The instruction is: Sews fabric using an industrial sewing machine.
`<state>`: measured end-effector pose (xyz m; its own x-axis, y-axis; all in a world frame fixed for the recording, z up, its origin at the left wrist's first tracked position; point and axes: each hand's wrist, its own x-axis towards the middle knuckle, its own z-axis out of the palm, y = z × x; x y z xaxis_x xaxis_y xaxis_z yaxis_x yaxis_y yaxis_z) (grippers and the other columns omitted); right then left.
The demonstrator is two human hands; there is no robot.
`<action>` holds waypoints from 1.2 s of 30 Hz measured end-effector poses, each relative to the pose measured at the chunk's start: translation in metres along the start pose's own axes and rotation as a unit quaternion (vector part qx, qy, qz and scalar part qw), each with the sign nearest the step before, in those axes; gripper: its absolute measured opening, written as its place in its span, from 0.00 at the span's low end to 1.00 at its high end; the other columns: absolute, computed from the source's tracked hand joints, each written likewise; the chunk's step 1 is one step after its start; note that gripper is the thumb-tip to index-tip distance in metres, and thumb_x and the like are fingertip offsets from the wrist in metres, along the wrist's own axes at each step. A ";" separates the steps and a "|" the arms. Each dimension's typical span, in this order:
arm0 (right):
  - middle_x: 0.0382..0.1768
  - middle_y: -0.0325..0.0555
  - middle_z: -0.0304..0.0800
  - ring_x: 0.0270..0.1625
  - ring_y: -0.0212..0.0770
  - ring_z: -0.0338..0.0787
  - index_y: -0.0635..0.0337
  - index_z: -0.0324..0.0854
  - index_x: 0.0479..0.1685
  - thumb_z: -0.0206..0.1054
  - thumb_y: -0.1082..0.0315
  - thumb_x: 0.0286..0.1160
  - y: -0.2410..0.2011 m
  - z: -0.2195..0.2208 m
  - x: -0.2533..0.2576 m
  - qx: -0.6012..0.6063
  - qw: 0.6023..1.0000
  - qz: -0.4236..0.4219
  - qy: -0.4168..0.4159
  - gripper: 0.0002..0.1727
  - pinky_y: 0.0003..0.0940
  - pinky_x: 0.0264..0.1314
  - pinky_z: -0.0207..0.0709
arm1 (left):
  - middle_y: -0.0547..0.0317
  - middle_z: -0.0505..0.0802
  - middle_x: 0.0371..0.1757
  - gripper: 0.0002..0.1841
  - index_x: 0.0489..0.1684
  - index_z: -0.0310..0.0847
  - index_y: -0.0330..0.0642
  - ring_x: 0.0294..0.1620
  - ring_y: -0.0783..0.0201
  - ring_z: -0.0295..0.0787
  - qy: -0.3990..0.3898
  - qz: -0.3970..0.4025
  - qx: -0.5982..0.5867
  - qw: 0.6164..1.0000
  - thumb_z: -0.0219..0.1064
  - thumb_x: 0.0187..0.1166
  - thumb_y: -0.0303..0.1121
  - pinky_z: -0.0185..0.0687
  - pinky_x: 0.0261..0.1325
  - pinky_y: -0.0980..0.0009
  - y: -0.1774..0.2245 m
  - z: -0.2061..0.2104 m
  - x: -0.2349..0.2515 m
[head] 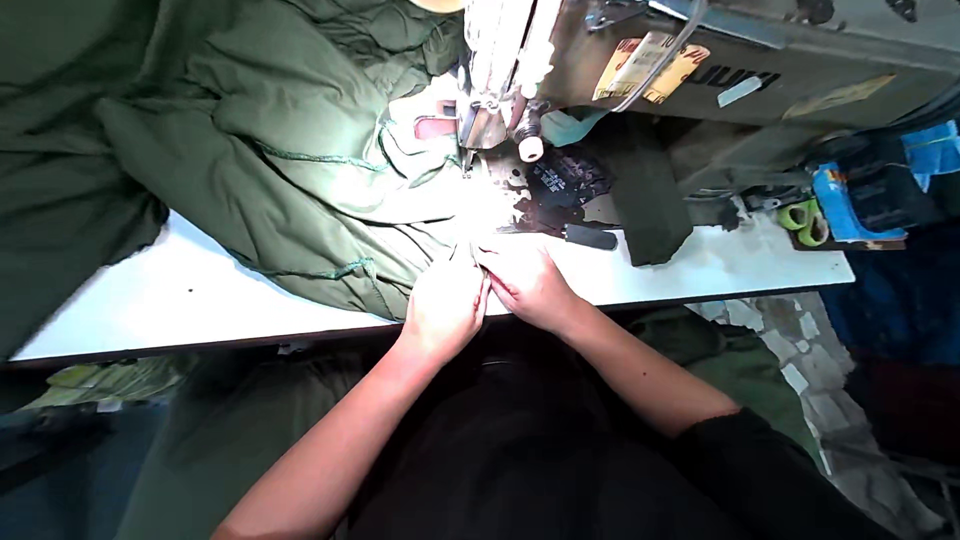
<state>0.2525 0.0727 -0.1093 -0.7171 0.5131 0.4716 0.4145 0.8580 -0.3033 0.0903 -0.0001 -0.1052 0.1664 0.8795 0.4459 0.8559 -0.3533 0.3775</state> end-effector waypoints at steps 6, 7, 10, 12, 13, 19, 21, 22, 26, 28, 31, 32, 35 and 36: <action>0.55 0.52 0.95 0.62 0.52 0.91 0.59 0.94 0.46 0.62 0.72 0.76 -0.002 0.001 -0.001 -0.012 1.000 -0.001 0.001 0.12 0.51 0.62 0.81 | 0.43 0.92 0.36 0.13 0.25 0.87 0.33 0.41 0.45 0.92 -0.024 -0.011 -0.008 1.000 0.64 0.77 0.31 0.86 0.41 0.51 0.002 -0.004 0.000; 0.55 0.53 0.95 0.63 0.52 0.91 0.59 0.94 0.44 0.62 0.72 0.75 -0.002 0.000 -0.001 -0.013 1.000 -0.003 0.003 0.12 0.52 0.62 0.82 | 0.44 0.93 0.38 0.15 0.25 0.87 0.34 0.43 0.45 0.93 -0.041 -0.017 -0.017 0.999 0.61 0.79 0.33 0.86 0.43 0.51 0.001 -0.008 0.001; 0.52 0.53 0.95 0.60 0.52 0.92 0.60 0.93 0.38 0.62 0.73 0.75 -0.002 -0.001 -0.003 -0.022 1.000 -0.007 0.014 0.11 0.50 0.59 0.82 | 0.43 0.95 0.45 0.21 0.34 0.90 0.34 0.50 0.43 0.94 -0.098 -0.053 0.002 0.994 0.53 0.86 0.37 0.86 0.47 0.45 -0.010 -0.026 0.013; 0.51 0.54 0.95 0.59 0.52 0.92 0.59 0.93 0.38 0.63 0.73 0.75 -0.002 0.000 -0.004 -0.034 0.999 -0.010 0.015 0.11 0.50 0.58 0.81 | 0.39 0.94 0.50 0.18 0.42 0.91 0.32 0.52 0.36 0.92 -0.123 -0.090 0.067 0.986 0.55 0.85 0.35 0.85 0.45 0.39 -0.027 -0.036 0.021; 0.51 0.54 0.95 0.59 0.52 0.92 0.59 0.93 0.37 0.63 0.73 0.74 -0.002 0.000 -0.005 -0.038 0.999 -0.009 0.012 0.11 0.50 0.58 0.81 | 0.38 0.92 0.55 0.15 0.47 0.90 0.32 0.56 0.34 0.89 -0.137 -0.111 0.086 0.981 0.58 0.84 0.33 0.83 0.49 0.38 -0.034 -0.040 0.023; 0.53 0.53 0.95 0.57 0.52 0.93 0.60 0.92 0.40 0.62 0.71 0.75 0.000 0.000 -0.008 -0.039 0.999 -0.019 -0.006 0.11 0.50 0.52 0.81 | 0.34 0.90 0.57 0.13 0.43 0.90 0.30 0.62 0.33 0.87 -0.123 -0.114 0.101 0.980 0.64 0.81 0.33 0.83 0.56 0.39 -0.042 -0.053 0.005; 0.50 0.54 0.96 0.55 0.52 0.94 0.60 0.91 0.35 0.62 0.73 0.74 -0.002 -0.001 -0.005 -0.032 0.999 -0.031 0.004 0.10 0.49 0.50 0.82 | 0.36 0.90 0.53 0.13 0.42 0.90 0.31 0.57 0.34 0.88 -0.120 -0.119 0.100 0.980 0.63 0.81 0.33 0.83 0.50 0.39 -0.047 -0.054 0.007; 0.50 0.54 0.96 0.55 0.52 0.93 0.59 0.91 0.34 0.62 0.73 0.74 -0.002 -0.002 -0.005 -0.033 0.999 -0.037 0.003 0.10 0.49 0.49 0.81 | 0.36 0.89 0.50 0.13 0.40 0.90 0.31 0.52 0.35 0.89 -0.126 -0.121 0.103 0.979 0.63 0.81 0.32 0.83 0.46 0.40 -0.048 -0.054 0.011; 0.49 0.55 0.96 0.57 0.54 0.93 0.60 0.90 0.33 0.60 0.73 0.74 -0.001 -0.008 -0.002 -0.039 0.997 -0.071 -0.012 0.11 0.49 0.50 0.81 | 0.34 0.91 0.40 0.15 0.36 0.88 0.29 0.42 0.33 0.92 -0.141 -0.122 0.125 0.974 0.60 0.82 0.33 0.81 0.34 0.38 -0.044 -0.061 0.036; 0.49 0.54 0.96 0.56 0.53 0.93 0.60 0.90 0.33 0.61 0.73 0.75 0.000 -0.012 0.001 -0.039 0.995 -0.091 -0.033 0.11 0.48 0.48 0.80 | 0.33 0.92 0.43 0.14 0.39 0.87 0.29 0.47 0.33 0.92 -0.109 -0.108 0.101 0.983 0.58 0.83 0.32 0.82 0.40 0.36 -0.040 -0.060 0.052; 0.45 0.57 0.95 0.53 0.55 0.93 0.61 0.88 0.30 0.61 0.73 0.75 0.000 -0.019 0.007 -0.022 0.990 -0.121 -0.071 0.10 0.48 0.47 0.83 | 0.37 0.94 0.43 0.16 0.49 0.90 0.31 0.48 0.36 0.93 -0.048 -0.018 0.030 0.998 0.57 0.82 0.32 0.81 0.48 0.38 -0.042 -0.042 0.070; 0.43 0.57 0.94 0.51 0.55 0.94 0.61 0.87 0.30 0.61 0.73 0.75 0.000 -0.021 0.009 -0.018 0.988 -0.132 -0.081 0.10 0.47 0.47 0.84 | 0.38 0.94 0.52 0.17 0.56 0.89 0.33 0.55 0.38 0.92 -0.058 0.016 0.006 0.998 0.56 0.82 0.32 0.81 0.56 0.38 -0.044 -0.033 0.073; 0.39 0.56 0.92 0.50 0.54 0.93 0.63 0.87 0.32 0.62 0.76 0.75 -0.005 -0.027 0.015 -0.014 0.982 -0.139 -0.123 0.09 0.45 0.53 0.86 | 0.42 0.85 0.76 0.26 0.75 0.80 0.37 0.79 0.41 0.79 -0.104 0.120 -0.019 0.987 0.52 0.79 0.31 0.68 0.80 0.43 -0.059 -0.008 0.073; 0.38 0.56 0.91 0.49 0.54 0.93 0.63 0.87 0.32 0.63 0.75 0.75 -0.006 -0.028 0.016 -0.019 0.981 -0.137 -0.135 0.08 0.44 0.49 0.86 | 0.43 0.82 0.80 0.26 0.77 0.79 0.37 0.83 0.42 0.74 -0.116 0.133 -0.008 0.984 0.51 0.81 0.32 0.64 0.83 0.44 -0.063 -0.005 0.070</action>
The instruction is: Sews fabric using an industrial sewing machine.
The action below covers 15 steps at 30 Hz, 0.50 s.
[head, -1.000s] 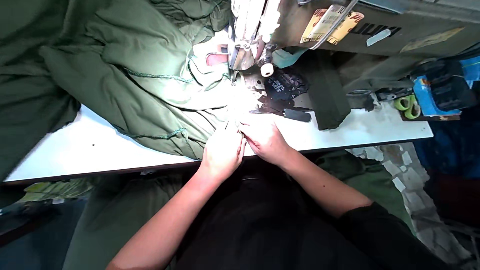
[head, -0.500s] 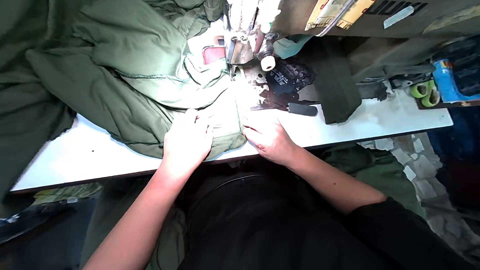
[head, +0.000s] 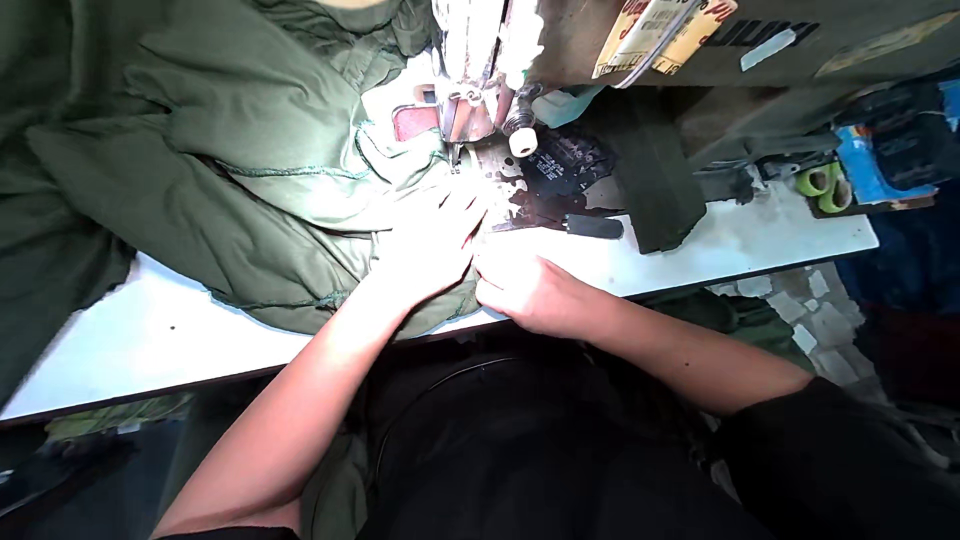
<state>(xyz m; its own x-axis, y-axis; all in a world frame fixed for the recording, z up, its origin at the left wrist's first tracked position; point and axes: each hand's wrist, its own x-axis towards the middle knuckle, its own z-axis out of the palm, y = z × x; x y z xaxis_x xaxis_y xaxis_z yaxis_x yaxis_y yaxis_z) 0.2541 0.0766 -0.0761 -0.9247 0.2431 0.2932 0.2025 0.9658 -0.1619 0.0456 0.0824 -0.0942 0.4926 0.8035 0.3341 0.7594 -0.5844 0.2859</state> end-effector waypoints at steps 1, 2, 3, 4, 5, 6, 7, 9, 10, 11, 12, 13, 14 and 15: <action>0.35 0.55 0.89 0.44 0.53 0.92 0.63 0.86 0.31 0.63 0.74 0.75 -0.001 -0.001 0.001 -0.001 1.000 0.002 -0.007 0.08 0.43 0.42 0.85 | 0.44 0.81 0.82 0.26 0.79 0.77 0.37 0.85 0.43 0.72 -0.010 0.001 0.011 1.000 0.50 0.82 0.33 0.62 0.85 0.45 -0.001 0.001 -0.003; 0.34 0.55 0.89 0.42 0.52 0.92 0.63 0.86 0.30 0.64 0.74 0.75 -0.002 -0.002 0.003 -0.002 1.000 0.006 -0.012 0.08 0.42 0.39 0.85 | 0.45 0.79 0.84 0.27 0.81 0.75 0.38 0.87 0.44 0.70 -0.022 -0.005 0.021 1.000 0.49 0.84 0.34 0.61 0.86 0.46 -0.002 0.000 -0.006; 0.35 0.56 0.90 0.43 0.53 0.94 0.63 0.86 0.30 0.64 0.73 0.76 -0.003 -0.003 0.003 -0.004 1.000 0.011 -0.017 0.08 0.43 0.39 0.86 | 0.45 0.76 0.86 0.28 0.84 0.72 0.39 0.88 0.44 0.68 -0.035 -0.011 0.027 0.999 0.48 0.83 0.35 0.58 0.86 0.45 -0.003 0.000 -0.007; 0.36 0.56 0.91 0.43 0.54 0.94 0.63 0.87 0.31 0.64 0.73 0.76 -0.004 -0.003 0.004 -0.005 1.000 0.016 -0.018 0.08 0.43 0.39 0.87 | 0.44 0.75 0.86 0.30 0.85 0.70 0.40 0.89 0.44 0.66 -0.034 -0.009 0.031 0.999 0.47 0.83 0.36 0.57 0.87 0.45 -0.003 0.001 -0.008; 0.35 0.56 0.90 0.43 0.53 0.94 0.63 0.87 0.31 0.64 0.73 0.76 -0.005 -0.003 0.004 -0.007 1.000 0.020 -0.017 0.08 0.42 0.39 0.86 | 0.43 0.75 0.86 0.30 0.85 0.70 0.40 0.88 0.43 0.67 -0.029 0.000 0.040 0.999 0.46 0.82 0.36 0.57 0.87 0.45 -0.003 0.001 -0.009; 0.33 0.54 0.88 0.40 0.52 0.93 0.63 0.86 0.30 0.64 0.73 0.75 -0.005 -0.002 0.005 -0.004 1.000 0.022 -0.015 0.08 0.42 0.36 0.85 | 0.42 0.75 0.86 0.30 0.85 0.70 0.40 0.89 0.43 0.67 -0.033 0.009 0.048 0.998 0.45 0.82 0.35 0.57 0.87 0.46 -0.003 0.000 -0.008; 0.31 0.53 0.87 0.38 0.51 0.92 0.63 0.86 0.30 0.64 0.74 0.75 -0.006 -0.003 0.005 -0.003 1.000 0.023 -0.016 0.08 0.41 0.34 0.84 | 0.42 0.74 0.86 0.30 0.85 0.70 0.39 0.89 0.43 0.66 -0.041 0.013 0.050 0.998 0.45 0.83 0.36 0.57 0.87 0.46 -0.004 -0.002 -0.008; 0.32 0.54 0.88 0.40 0.52 0.93 0.63 0.86 0.30 0.65 0.74 0.75 -0.006 -0.003 0.006 -0.006 0.999 0.024 -0.022 0.07 0.42 0.35 0.85 | 0.42 0.73 0.87 0.30 0.86 0.69 0.38 0.90 0.43 0.64 -0.041 0.017 0.045 0.998 0.44 0.83 0.36 0.55 0.88 0.46 -0.005 -0.003 -0.009; 0.32 0.54 0.89 0.41 0.53 0.93 0.63 0.86 0.31 0.64 0.74 0.76 -0.007 -0.003 0.007 -0.008 0.999 0.026 -0.025 0.08 0.43 0.37 0.86 | 0.42 0.72 0.88 0.30 0.86 0.69 0.38 0.90 0.44 0.63 -0.042 0.022 0.048 0.998 0.43 0.83 0.36 0.55 0.88 0.46 -0.006 -0.002 -0.010; 0.32 0.54 0.88 0.40 0.52 0.93 0.64 0.86 0.30 0.64 0.74 0.75 -0.007 -0.002 0.008 -0.007 0.999 0.026 -0.023 0.08 0.43 0.36 0.86 | 0.43 0.73 0.88 0.31 0.85 0.69 0.37 0.90 0.45 0.64 -0.046 0.027 0.055 0.997 0.42 0.83 0.37 0.55 0.88 0.47 -0.007 -0.003 -0.011; 0.32 0.54 0.89 0.41 0.52 0.93 0.63 0.86 0.30 0.65 0.74 0.75 -0.008 -0.002 0.008 -0.006 0.999 0.026 -0.021 0.08 0.43 0.36 0.86 | 0.44 0.73 0.88 0.31 0.85 0.70 0.37 0.90 0.46 0.64 -0.054 0.026 0.060 0.996 0.42 0.84 0.37 0.55 0.88 0.47 -0.008 -0.004 -0.012; 0.33 0.54 0.90 0.43 0.53 0.94 0.63 0.86 0.30 0.64 0.74 0.76 -0.009 -0.003 0.009 -0.006 0.999 0.029 -0.026 0.08 0.44 0.40 0.87 | 0.45 0.73 0.88 0.31 0.86 0.69 0.37 0.91 0.46 0.63 -0.071 0.022 0.060 0.995 0.41 0.84 0.38 0.54 0.89 0.47 -0.008 -0.007 -0.013; 0.32 0.54 0.89 0.43 0.53 0.94 0.63 0.86 0.30 0.64 0.74 0.76 -0.010 -0.003 0.010 -0.002 0.999 0.030 -0.026 0.08 0.44 0.41 0.87 | 0.46 0.72 0.89 0.31 0.86 0.68 0.37 0.91 0.47 0.62 -0.086 0.018 0.064 0.994 0.41 0.85 0.39 0.54 0.89 0.47 -0.008 -0.011 -0.014; 0.32 0.53 0.89 0.42 0.52 0.93 0.63 0.86 0.30 0.64 0.74 0.77 -0.010 -0.003 0.010 -0.001 0.999 0.031 -0.024 0.08 0.43 0.39 0.86 | 0.46 0.71 0.90 0.31 0.87 0.68 0.38 0.92 0.46 0.60 -0.096 0.015 0.067 0.993 0.40 0.86 0.40 0.54 0.89 0.46 -0.007 -0.013 -0.014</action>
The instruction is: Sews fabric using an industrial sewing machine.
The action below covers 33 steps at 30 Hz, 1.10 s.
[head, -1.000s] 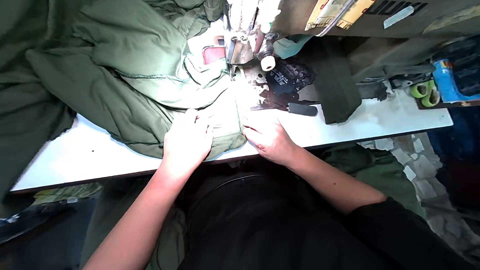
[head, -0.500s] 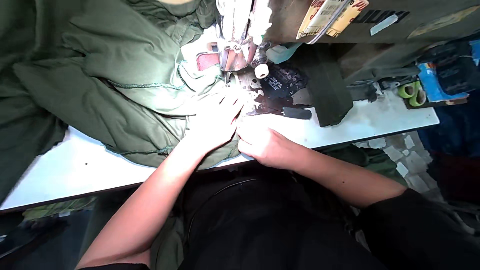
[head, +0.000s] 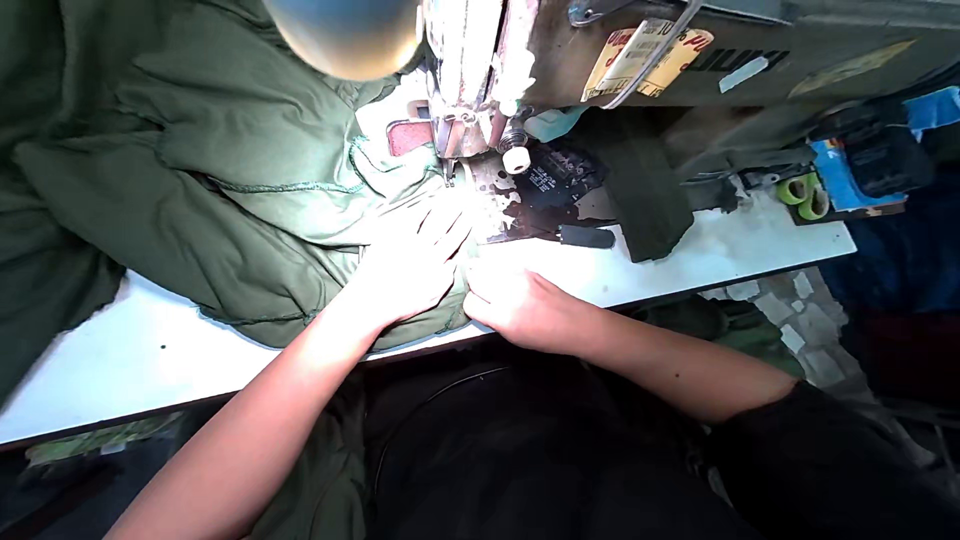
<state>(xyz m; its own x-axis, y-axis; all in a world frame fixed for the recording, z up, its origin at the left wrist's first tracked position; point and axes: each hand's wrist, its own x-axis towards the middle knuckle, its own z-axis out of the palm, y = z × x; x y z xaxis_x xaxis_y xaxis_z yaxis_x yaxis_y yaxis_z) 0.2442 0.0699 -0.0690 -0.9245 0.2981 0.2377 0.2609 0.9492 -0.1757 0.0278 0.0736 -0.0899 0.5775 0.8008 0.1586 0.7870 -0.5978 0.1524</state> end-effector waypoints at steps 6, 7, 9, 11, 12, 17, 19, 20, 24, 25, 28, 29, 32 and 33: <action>0.37 0.56 0.91 0.49 0.54 0.94 0.62 0.87 0.32 0.62 0.74 0.78 0.002 0.002 -0.002 -0.009 1.000 0.007 0.012 0.10 0.43 0.47 0.87 | 0.47 0.71 0.90 0.33 0.89 0.65 0.43 0.92 0.45 0.59 -0.014 -0.013 -0.002 1.000 0.43 0.83 0.40 0.52 0.88 0.44 0.000 0.002 0.004; 0.37 0.56 0.91 0.49 0.54 0.93 0.62 0.87 0.31 0.62 0.74 0.78 0.002 0.003 -0.002 -0.008 1.000 0.005 0.014 0.10 0.44 0.47 0.87 | 0.47 0.73 0.88 0.32 0.86 0.70 0.41 0.91 0.45 0.62 0.009 -0.006 -0.021 1.000 0.44 0.82 0.40 0.54 0.87 0.43 -0.001 0.004 0.003; 0.38 0.56 0.92 0.51 0.55 0.94 0.62 0.88 0.32 0.61 0.74 0.78 0.003 0.002 -0.002 -0.010 1.000 0.003 0.009 0.10 0.45 0.50 0.87 | 0.42 0.88 0.73 0.26 0.68 0.86 0.35 0.78 0.40 0.80 0.103 0.018 -0.063 0.993 0.51 0.78 0.36 0.69 0.77 0.41 -0.004 0.010 0.001; 0.39 0.56 0.92 0.52 0.55 0.93 0.62 0.87 0.32 0.61 0.74 0.78 0.003 0.001 -0.001 -0.015 1.000 0.005 0.004 0.10 0.44 0.51 0.86 | 0.39 0.92 0.57 0.20 0.54 0.91 0.34 0.63 0.39 0.87 0.147 0.030 -0.082 0.985 0.55 0.75 0.33 0.79 0.65 0.43 -0.006 0.012 -0.001; 0.39 0.56 0.92 0.53 0.55 0.93 0.61 0.87 0.32 0.61 0.74 0.77 0.003 0.001 -0.001 -0.016 1.000 0.007 0.002 0.09 0.45 0.52 0.86 | 0.39 0.92 0.54 0.20 0.52 0.92 0.35 0.60 0.40 0.89 0.148 0.033 -0.082 0.985 0.56 0.75 0.33 0.80 0.61 0.44 -0.007 0.011 -0.002; 0.40 0.56 0.92 0.52 0.55 0.93 0.60 0.88 0.33 0.62 0.74 0.76 0.005 0.003 0.000 -0.029 0.999 0.019 0.005 0.09 0.45 0.51 0.85 | 0.40 0.92 0.49 0.20 0.53 0.92 0.35 0.53 0.42 0.90 0.143 0.038 -0.077 0.986 0.55 0.75 0.34 0.82 0.54 0.46 -0.012 0.010 0.001; 0.40 0.55 0.93 0.51 0.54 0.93 0.60 0.88 0.33 0.62 0.74 0.75 0.007 0.005 0.002 -0.038 0.999 0.019 0.015 0.08 0.45 0.48 0.86 | 0.40 0.91 0.48 0.20 0.54 0.92 0.35 0.53 0.42 0.89 0.143 0.043 -0.078 0.986 0.55 0.76 0.34 0.80 0.56 0.46 -0.015 0.010 0.003; 0.40 0.55 0.92 0.51 0.54 0.93 0.60 0.88 0.33 0.62 0.74 0.75 0.008 0.005 0.003 -0.039 0.999 0.022 0.015 0.08 0.45 0.50 0.85 | 0.40 0.91 0.48 0.20 0.54 0.92 0.35 0.53 0.42 0.89 0.143 0.043 -0.078 0.986 0.55 0.76 0.34 0.80 0.57 0.46 -0.017 0.009 0.004; 0.42 0.56 0.92 0.49 0.53 0.93 0.61 0.86 0.31 0.63 0.73 0.75 0.014 0.007 0.007 -0.046 0.998 0.035 0.031 0.08 0.46 0.49 0.85 | 0.38 0.91 0.50 0.21 0.55 0.92 0.36 0.57 0.39 0.88 0.138 0.036 -0.073 0.987 0.55 0.76 0.34 0.78 0.60 0.42 -0.022 0.007 0.009; 0.42 0.55 0.91 0.47 0.53 0.92 0.61 0.86 0.30 0.63 0.72 0.75 0.016 0.008 0.008 -0.048 0.997 0.038 0.039 0.08 0.46 0.48 0.84 | 0.39 0.91 0.50 0.21 0.56 0.92 0.36 0.56 0.40 0.88 0.137 0.034 -0.071 0.987 0.55 0.75 0.34 0.78 0.60 0.42 -0.024 0.007 0.011; 0.40 0.53 0.91 0.48 0.53 0.92 0.60 0.87 0.32 0.64 0.72 0.74 0.022 0.012 0.011 -0.058 0.996 0.043 0.043 0.07 0.48 0.51 0.85 | 0.40 0.90 0.49 0.22 0.58 0.91 0.36 0.57 0.39 0.88 0.124 0.027 -0.067 0.990 0.54 0.76 0.35 0.77 0.62 0.41 -0.029 0.006 0.016; 0.42 0.53 0.92 0.51 0.54 0.92 0.60 0.88 0.34 0.63 0.72 0.75 0.024 0.012 0.012 -0.055 0.997 0.050 0.036 0.07 0.50 0.55 0.85 | 0.39 0.91 0.50 0.22 0.59 0.91 0.36 0.57 0.40 0.88 0.120 0.025 -0.066 0.990 0.54 0.76 0.35 0.76 0.62 0.41 -0.031 0.006 0.017; 0.44 0.54 0.92 0.56 0.55 0.91 0.60 0.87 0.34 0.60 0.72 0.78 0.031 0.012 0.015 -0.040 0.997 0.060 0.032 0.09 0.53 0.62 0.82 | 0.38 0.90 0.50 0.22 0.59 0.91 0.36 0.56 0.38 0.88 0.114 0.016 -0.063 0.991 0.54 0.76 0.35 0.78 0.60 0.40 -0.036 0.005 0.022; 0.46 0.54 0.92 0.58 0.55 0.91 0.60 0.87 0.35 0.60 0.72 0.78 0.034 0.013 0.016 -0.037 0.997 0.063 0.032 0.10 0.54 0.65 0.81 | 0.38 0.90 0.50 0.22 0.59 0.91 0.36 0.56 0.38 0.88 0.113 0.013 -0.063 0.992 0.54 0.76 0.35 0.77 0.60 0.40 -0.037 0.005 0.024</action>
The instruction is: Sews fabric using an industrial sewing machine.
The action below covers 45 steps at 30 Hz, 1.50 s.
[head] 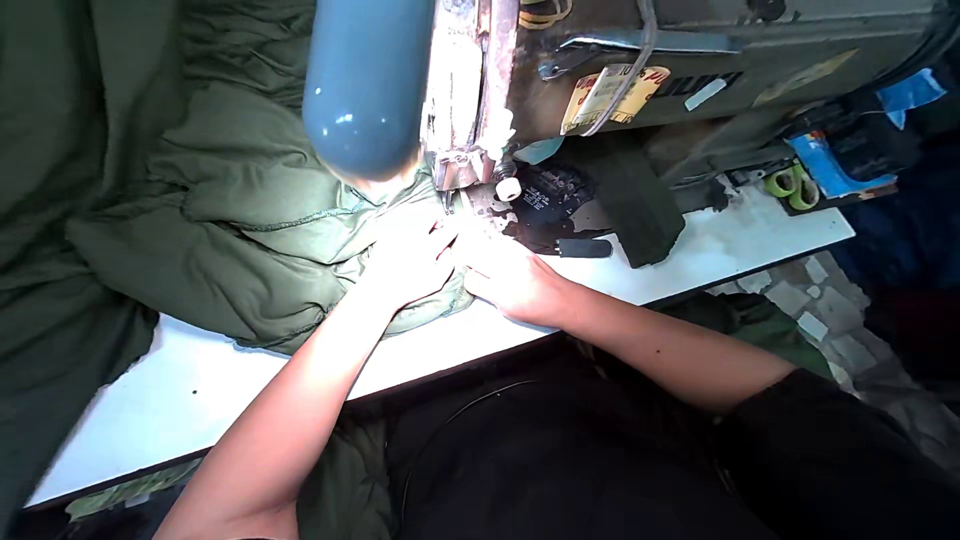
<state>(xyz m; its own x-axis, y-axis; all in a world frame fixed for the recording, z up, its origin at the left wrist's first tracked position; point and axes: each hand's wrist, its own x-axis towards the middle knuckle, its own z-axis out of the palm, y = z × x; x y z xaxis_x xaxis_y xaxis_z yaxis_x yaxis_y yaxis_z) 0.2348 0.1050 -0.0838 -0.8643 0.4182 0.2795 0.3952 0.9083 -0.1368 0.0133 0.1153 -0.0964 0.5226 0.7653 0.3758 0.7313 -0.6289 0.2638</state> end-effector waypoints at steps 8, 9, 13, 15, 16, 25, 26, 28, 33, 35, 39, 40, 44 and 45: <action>0.53 0.60 0.93 0.64 0.58 0.89 0.67 0.91 0.47 0.65 0.76 0.74 0.011 -0.008 0.004 0.129 0.988 0.082 0.004 0.11 0.55 0.74 0.75 | 0.35 0.90 0.52 0.23 0.60 0.90 0.36 0.58 0.34 0.87 0.001 -0.019 0.005 1.000 0.53 0.77 0.36 0.75 0.62 0.36 -0.007 0.004 0.006; 0.52 0.61 0.93 0.63 0.58 0.90 0.68 0.91 0.49 0.67 0.76 0.72 0.017 -0.012 0.002 0.153 0.980 0.123 0.026 0.11 0.53 0.74 0.76 | 0.34 0.90 0.52 0.23 0.60 0.90 0.35 0.59 0.34 0.87 0.002 -0.021 0.003 1.000 0.53 0.76 0.36 0.75 0.63 0.36 -0.007 0.004 0.006; 0.56 0.66 0.90 0.60 0.61 0.91 0.72 0.86 0.54 0.59 0.73 0.84 0.063 -0.049 0.004 0.046 0.924 0.379 0.037 0.13 0.58 0.65 0.82 | 0.35 0.90 0.53 0.23 0.59 0.90 0.35 0.59 0.34 0.87 0.000 -0.034 0.002 0.999 0.54 0.77 0.37 0.76 0.62 0.37 -0.006 0.005 0.006; 0.61 0.69 0.86 0.63 0.66 0.88 0.73 0.83 0.58 0.57 0.68 0.88 0.088 -0.058 0.007 0.008 0.880 0.475 -0.016 0.16 0.62 0.66 0.79 | 0.35 0.90 0.54 0.23 0.59 0.90 0.35 0.61 0.33 0.86 0.000 -0.036 0.002 0.999 0.54 0.77 0.38 0.75 0.63 0.37 -0.006 0.005 0.005; 0.63 0.70 0.84 0.66 0.67 0.87 0.73 0.82 0.61 0.58 0.66 0.89 0.096 -0.059 0.009 0.000 0.863 0.503 -0.039 0.17 0.63 0.68 0.78 | 0.35 0.90 0.54 0.23 0.59 0.90 0.35 0.61 0.34 0.86 0.003 -0.034 0.004 0.999 0.54 0.77 0.38 0.76 0.63 0.37 -0.006 0.005 0.005; 0.58 0.67 0.86 0.63 0.65 0.87 0.71 0.81 0.53 0.65 0.70 0.82 0.100 -0.058 0.016 0.016 0.849 0.526 -0.048 0.11 0.63 0.64 0.78 | 0.33 0.90 0.56 0.22 0.58 0.91 0.36 0.63 0.32 0.85 0.011 -0.032 0.007 0.999 0.55 0.77 0.38 0.74 0.65 0.34 -0.007 0.005 0.004; 0.56 0.67 0.87 0.62 0.65 0.88 0.71 0.82 0.52 0.65 0.71 0.82 0.098 -0.057 0.013 0.020 0.856 0.516 -0.030 0.11 0.62 0.64 0.78 | 0.33 0.90 0.56 0.23 0.59 0.90 0.36 0.64 0.31 0.85 0.003 -0.034 0.008 0.999 0.54 0.77 0.39 0.73 0.66 0.34 -0.007 0.004 0.004; 0.54 0.67 0.88 0.61 0.64 0.89 0.72 0.84 0.51 0.62 0.70 0.85 0.097 -0.055 0.005 0.031 0.869 0.494 0.017 0.11 0.61 0.65 0.79 | 0.31 0.89 0.58 0.24 0.60 0.90 0.35 0.65 0.30 0.84 -0.006 -0.041 0.010 0.999 0.54 0.77 0.39 0.72 0.67 0.33 -0.005 0.003 0.004; 0.36 0.49 0.86 0.33 0.34 0.84 0.69 0.82 0.48 0.63 0.69 0.84 0.082 -0.057 -0.018 0.193 0.840 0.469 0.192 0.10 0.33 0.40 0.79 | 0.40 0.93 0.47 0.19 0.50 0.92 0.34 0.54 0.42 0.91 0.056 -0.107 -0.075 0.990 0.54 0.82 0.35 0.81 0.57 0.44 0.058 -0.013 0.018; 0.27 0.34 0.81 0.22 0.20 0.78 0.64 0.78 0.45 0.64 0.72 0.81 0.058 -0.059 -0.025 0.312 0.813 0.418 0.259 0.04 0.17 0.27 0.76 | 0.43 0.95 0.48 0.17 0.56 0.89 0.30 0.49 0.54 0.93 0.046 -0.196 -0.218 0.955 0.56 0.87 0.32 0.85 0.55 0.55 0.091 -0.016 0.030; 0.26 0.29 0.85 0.23 0.19 0.82 0.60 0.79 0.45 0.62 0.75 0.78 0.009 -0.056 -0.042 0.446 0.805 0.289 0.263 0.03 0.16 0.27 0.79 | 0.55 0.91 0.52 0.15 0.63 0.81 0.33 0.51 0.72 0.90 0.067 -0.312 -0.524 0.790 0.57 0.88 0.33 0.88 0.60 0.72 0.123 0.006 0.043; 0.25 0.31 0.85 0.22 0.20 0.81 0.60 0.80 0.45 0.61 0.75 0.80 0.000 -0.056 -0.047 0.458 0.805 0.280 0.252 0.04 0.15 0.26 0.78 | 0.59 0.91 0.46 0.12 0.57 0.82 0.35 0.47 0.75 0.91 0.087 -0.310 -0.550 0.770 0.57 0.88 0.32 0.89 0.58 0.73 0.129 0.009 0.040; 0.22 0.36 0.83 0.19 0.22 0.79 0.61 0.82 0.47 0.59 0.74 0.85 -0.014 -0.056 -0.063 0.460 0.811 0.282 0.227 0.06 0.14 0.21 0.74 | 0.65 0.92 0.37 0.11 0.46 0.85 0.40 0.40 0.76 0.91 0.065 -0.279 -0.544 0.789 0.55 0.90 0.31 0.90 0.50 0.75 0.140 0.010 0.020; 0.24 0.37 0.84 0.19 0.22 0.78 0.61 0.82 0.48 0.60 0.75 0.84 -0.017 -0.056 -0.065 0.461 0.810 0.283 0.225 0.06 0.13 0.20 0.74 | 0.65 0.92 0.36 0.12 0.43 0.85 0.41 0.38 0.76 0.91 0.061 -0.269 -0.524 0.806 0.55 0.90 0.32 0.90 0.48 0.75 0.141 0.009 0.015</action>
<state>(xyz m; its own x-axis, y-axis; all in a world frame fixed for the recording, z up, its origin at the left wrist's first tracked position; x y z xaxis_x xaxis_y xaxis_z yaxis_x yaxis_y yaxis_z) 0.3015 0.0631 -0.0468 -0.3430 0.9149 0.2129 0.1089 0.2639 -0.9584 0.1282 0.0396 -0.0616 0.1607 0.9867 0.0243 0.0324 -0.0299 0.9990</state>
